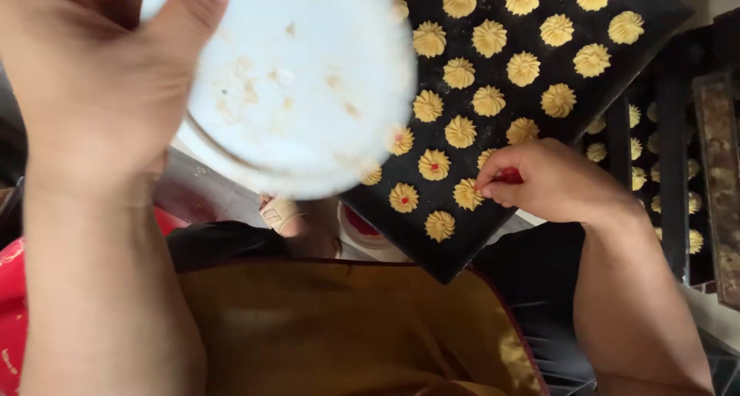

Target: The person is placing small red decorative toppings onto a large quantity of star-shaped cookies on baking trays.

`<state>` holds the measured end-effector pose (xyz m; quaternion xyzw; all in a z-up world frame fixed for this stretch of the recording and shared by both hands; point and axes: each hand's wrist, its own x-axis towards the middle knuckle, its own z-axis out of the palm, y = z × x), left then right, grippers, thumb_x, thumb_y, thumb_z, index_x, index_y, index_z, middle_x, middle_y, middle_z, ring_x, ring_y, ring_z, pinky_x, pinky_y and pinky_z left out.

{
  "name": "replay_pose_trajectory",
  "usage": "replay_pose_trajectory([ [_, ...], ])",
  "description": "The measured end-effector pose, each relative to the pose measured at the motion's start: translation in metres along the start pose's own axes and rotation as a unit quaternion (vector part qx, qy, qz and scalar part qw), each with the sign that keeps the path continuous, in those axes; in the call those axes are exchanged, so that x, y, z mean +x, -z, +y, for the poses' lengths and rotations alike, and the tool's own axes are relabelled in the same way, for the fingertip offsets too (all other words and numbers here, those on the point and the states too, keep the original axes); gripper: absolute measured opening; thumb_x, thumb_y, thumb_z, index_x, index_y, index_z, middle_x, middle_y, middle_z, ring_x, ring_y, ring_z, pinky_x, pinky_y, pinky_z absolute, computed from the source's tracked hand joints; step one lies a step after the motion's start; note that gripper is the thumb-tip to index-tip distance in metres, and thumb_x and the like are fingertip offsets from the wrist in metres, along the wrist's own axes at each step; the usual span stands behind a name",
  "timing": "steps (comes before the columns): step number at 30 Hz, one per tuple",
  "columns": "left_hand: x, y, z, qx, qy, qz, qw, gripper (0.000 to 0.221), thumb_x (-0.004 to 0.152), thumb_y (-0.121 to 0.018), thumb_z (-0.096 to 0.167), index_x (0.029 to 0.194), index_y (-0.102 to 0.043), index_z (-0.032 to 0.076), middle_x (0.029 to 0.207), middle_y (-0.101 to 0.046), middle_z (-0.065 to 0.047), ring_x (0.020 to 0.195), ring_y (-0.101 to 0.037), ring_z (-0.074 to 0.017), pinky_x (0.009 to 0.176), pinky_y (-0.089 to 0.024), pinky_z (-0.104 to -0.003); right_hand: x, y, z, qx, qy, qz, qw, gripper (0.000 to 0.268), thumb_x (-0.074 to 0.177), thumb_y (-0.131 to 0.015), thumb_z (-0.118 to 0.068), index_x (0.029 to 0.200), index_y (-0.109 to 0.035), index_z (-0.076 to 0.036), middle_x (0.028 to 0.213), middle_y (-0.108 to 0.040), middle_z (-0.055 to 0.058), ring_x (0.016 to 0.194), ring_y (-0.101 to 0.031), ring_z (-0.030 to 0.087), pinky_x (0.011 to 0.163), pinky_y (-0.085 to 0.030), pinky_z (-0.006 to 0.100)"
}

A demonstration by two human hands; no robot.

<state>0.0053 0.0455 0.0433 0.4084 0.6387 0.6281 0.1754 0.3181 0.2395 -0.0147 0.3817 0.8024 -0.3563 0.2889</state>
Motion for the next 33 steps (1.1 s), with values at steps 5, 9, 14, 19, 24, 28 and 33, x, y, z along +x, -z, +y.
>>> replay_pose_trajectory([
  [5,0.001,-0.004,-0.007,-0.062,0.029,0.000,0.998,0.010,0.110,-0.074,-0.003,0.103,-0.068,-0.007,0.094,-0.071,-0.005,0.075,-0.056,-0.0086,0.068,-0.042,-0.022,-0.002,0.000,0.006,0.040,0.035,0.052,0.997,0.017,0.087,-0.074,-0.022,0.100,-0.079,-0.013,0.085,-0.081,0.002,0.079,-0.076,0.014,0.070,-0.057,0.032],
  [9,0.000,-0.003,-0.010,-0.069,0.024,-0.005,0.997,0.016,0.110,-0.076,0.000,0.098,-0.067,-0.008,0.087,-0.069,-0.005,0.068,-0.050,-0.0090,0.062,-0.036,-0.022,-0.002,-0.006,0.007,0.009,0.052,0.158,0.986,0.017,0.083,-0.078,-0.020,0.096,-0.079,-0.010,0.084,-0.078,0.008,0.075,-0.076,0.020,0.069,-0.058,0.035],
  [14,0.002,0.000,-0.005,0.010,0.007,-0.053,0.999,0.019,0.109,-0.078,0.002,0.096,-0.067,-0.006,0.083,-0.068,-0.005,0.066,-0.053,-0.0092,0.061,-0.038,-0.022,0.006,-0.017,0.001,-0.081,0.054,0.176,0.979,0.016,0.082,-0.081,-0.023,0.089,-0.078,-0.009,0.084,-0.078,0.008,0.078,-0.075,0.024,0.073,-0.058,0.038],
  [19,0.003,0.004,0.002,0.090,-0.017,-0.095,0.991,0.022,0.109,-0.081,0.005,0.094,-0.068,-0.004,0.079,-0.067,-0.006,0.064,-0.055,-0.0094,0.060,-0.040,-0.021,0.006,-0.016,-0.008,-0.130,-0.006,0.133,0.983,0.021,0.083,-0.081,-0.030,0.088,-0.077,-0.010,0.083,-0.077,0.006,0.079,-0.075,0.023,0.078,-0.057,0.040],
  [24,-0.002,0.017,-0.007,0.251,-0.155,-0.107,0.949,0.013,0.105,-0.081,0.003,0.101,-0.070,-0.003,0.084,-0.068,-0.007,0.071,-0.061,-0.0096,0.065,-0.043,-0.020,0.006,-0.016,-0.010,-0.134,-0.008,0.130,0.982,0.023,0.081,-0.083,-0.031,0.088,-0.077,-0.010,0.083,-0.075,0.008,0.081,-0.073,0.026,0.078,-0.056,0.042],
  [28,-0.005,0.019,-0.011,0.329,-0.232,-0.097,0.910,0.010,0.102,-0.081,0.001,0.106,-0.072,-0.003,0.089,-0.070,-0.008,0.076,-0.064,-0.0101,0.069,-0.045,-0.020,0.006,-0.018,-0.006,-0.138,0.040,0.185,0.972,0.020,0.081,-0.082,-0.027,0.087,-0.076,-0.009,0.084,-0.075,0.008,0.082,-0.073,0.027,0.077,-0.056,0.041],
  [33,-0.002,0.015,-0.009,0.301,-0.236,-0.107,0.918,0.009,0.099,-0.079,0.002,0.099,-0.072,-0.004,0.079,-0.067,-0.008,0.067,-0.062,-0.0116,0.061,-0.041,-0.022,0.007,-0.019,-0.008,-0.138,0.022,0.170,0.975,0.021,0.079,-0.084,-0.027,0.084,-0.076,-0.008,0.081,-0.074,0.011,0.080,-0.072,0.029,0.075,-0.055,0.043],
])
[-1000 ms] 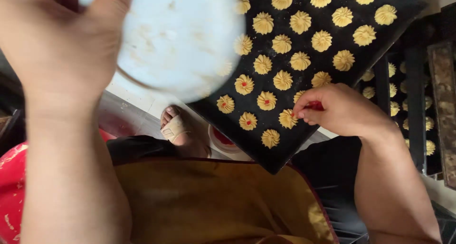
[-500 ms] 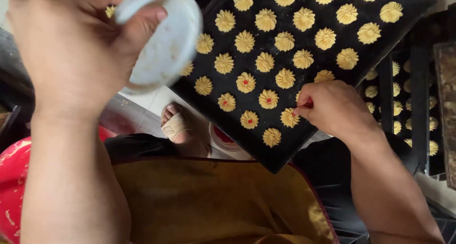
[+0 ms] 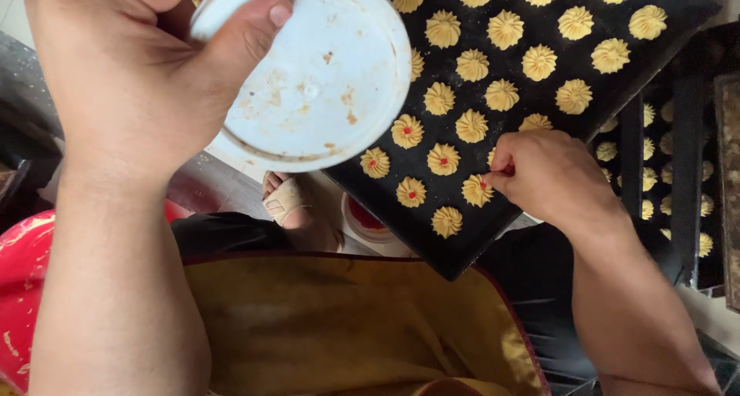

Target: The person is placing small red decorative toppings onto a large quantity of star-shaped cookies on baking trays.

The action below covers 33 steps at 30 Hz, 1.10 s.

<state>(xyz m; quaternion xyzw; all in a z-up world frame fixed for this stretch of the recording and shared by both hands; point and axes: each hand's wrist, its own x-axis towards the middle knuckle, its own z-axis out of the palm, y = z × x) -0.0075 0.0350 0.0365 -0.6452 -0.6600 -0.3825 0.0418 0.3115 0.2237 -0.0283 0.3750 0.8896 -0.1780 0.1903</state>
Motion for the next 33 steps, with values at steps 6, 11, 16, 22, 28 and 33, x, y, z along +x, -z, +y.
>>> replay_pose_trajectory([
  [6,0.001,0.002,0.003,0.044,0.014,0.003,0.999,0.011,0.097,-0.081,0.004,0.096,-0.073,-0.003,0.074,-0.064,-0.007,0.063,-0.059,-0.0125,0.058,-0.039,-0.023,0.000,0.002,0.000,0.003,-0.002,0.009,1.000,0.020,0.079,-0.083,-0.025,0.084,-0.076,-0.008,0.082,-0.074,0.011,0.081,-0.072,0.030,0.075,-0.056,0.044],
  [11,0.003,0.003,0.006,0.062,0.046,-0.001,0.997,0.017,0.098,-0.085,0.006,0.093,-0.073,-0.004,0.069,-0.062,-0.008,0.058,-0.055,-0.0147,0.056,-0.037,-0.026,0.001,-0.002,0.001,-0.008,0.000,0.003,1.000,0.018,0.079,-0.083,-0.024,0.083,-0.076,-0.008,0.081,-0.074,0.011,0.080,-0.072,0.029,0.076,-0.056,0.044],
  [16,-0.002,0.002,0.005,0.011,0.031,0.000,0.999,0.009,0.101,-0.080,0.002,0.102,-0.073,-0.004,0.077,-0.065,-0.007,0.065,-0.059,-0.0123,0.061,-0.040,-0.024,-0.001,0.003,-0.004,0.007,-0.007,-0.015,1.000,0.020,0.080,-0.083,-0.026,0.083,-0.075,-0.008,0.079,-0.074,0.010,0.079,-0.073,0.028,0.076,-0.056,0.043],
  [22,-0.004,0.001,0.003,-0.023,0.011,0.003,1.000,0.006,0.103,-0.077,-0.003,0.108,-0.073,-0.004,0.083,-0.067,-0.006,0.071,-0.062,-0.0096,0.064,-0.042,-0.021,-0.003,0.004,-0.007,-0.019,-0.015,-0.059,0.998,0.023,0.082,-0.081,-0.030,0.080,-0.073,-0.009,0.076,-0.074,0.009,0.076,-0.073,0.026,0.075,-0.056,0.042],
  [28,-0.007,0.000,0.003,-0.028,0.017,0.000,0.999,0.006,0.101,-0.076,-0.002,0.107,-0.074,-0.004,0.082,-0.067,-0.006,0.070,-0.061,-0.0089,0.063,-0.042,-0.021,-0.003,0.005,-0.004,-0.023,-0.005,-0.047,0.999,0.024,0.081,-0.082,-0.030,0.078,-0.073,-0.009,0.076,-0.073,0.007,0.076,-0.072,0.026,0.073,-0.056,0.042],
  [33,-0.010,0.006,0.001,-0.063,0.074,0.015,0.995,0.005,0.105,-0.075,0.000,0.108,-0.073,-0.003,0.086,-0.069,-0.005,0.074,-0.063,-0.0087,0.066,-0.045,-0.021,-0.001,-0.001,0.004,0.012,0.022,-0.023,0.999,0.026,0.077,-0.084,-0.030,0.077,-0.071,-0.007,0.072,-0.073,0.009,0.070,-0.072,0.027,0.066,-0.055,0.042],
])
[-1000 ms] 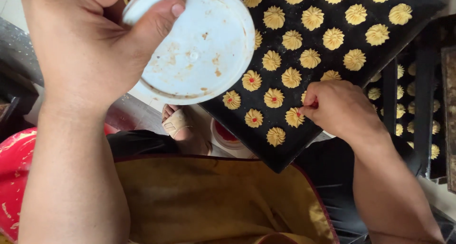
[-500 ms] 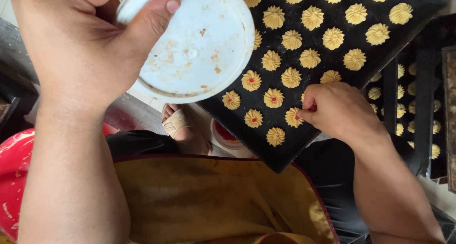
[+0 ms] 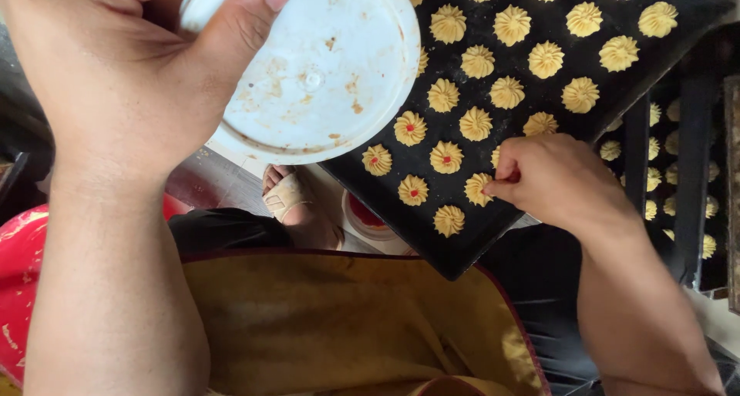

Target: The person is placing small red decorative toppings onto a large quantity of star-shaped cookies on baking trays.

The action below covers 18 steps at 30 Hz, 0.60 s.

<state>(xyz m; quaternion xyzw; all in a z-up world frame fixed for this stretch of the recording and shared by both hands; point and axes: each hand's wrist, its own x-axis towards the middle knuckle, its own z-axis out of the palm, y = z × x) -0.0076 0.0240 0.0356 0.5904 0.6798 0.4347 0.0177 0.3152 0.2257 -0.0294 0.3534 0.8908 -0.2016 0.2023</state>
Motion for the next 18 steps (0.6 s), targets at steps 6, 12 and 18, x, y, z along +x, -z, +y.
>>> replay_pose_trajectory([
  [6,0.006,0.010,0.003,-0.059,0.073,0.004,0.996,0.003,0.108,-0.075,0.000,0.108,-0.072,-0.002,0.091,-0.071,-0.005,0.077,-0.065,-0.0081,0.071,-0.049,-0.021,-0.002,0.021,-0.012,0.047,-0.049,-0.055,0.996,0.030,0.084,-0.085,-0.035,0.086,-0.076,-0.008,0.077,-0.075,0.009,0.071,-0.074,0.022,0.067,-0.056,0.038],
  [12,0.014,0.014,0.010,-0.115,0.138,0.002,0.984,0.006,0.112,-0.075,0.001,0.107,-0.071,0.000,0.096,-0.073,-0.004,0.081,-0.067,-0.0074,0.075,-0.052,-0.020,0.011,0.002,0.038,0.442,0.052,-0.163,0.880,0.025,0.088,-0.065,-0.007,0.108,-0.077,0.001,0.096,-0.080,0.011,0.085,-0.077,0.017,0.077,-0.066,0.030],
  [18,0.012,0.011,0.011,-0.162,0.195,0.001,0.967,0.009,0.115,-0.074,0.001,0.107,-0.070,0.001,0.100,-0.074,-0.003,0.084,-0.069,-0.0068,0.078,-0.055,-0.020,0.010,0.009,0.016,0.453,0.021,-0.214,0.865,0.024,0.088,-0.066,-0.005,0.107,-0.077,0.005,0.094,-0.080,0.012,0.085,-0.076,0.016,0.078,-0.065,0.029],
])
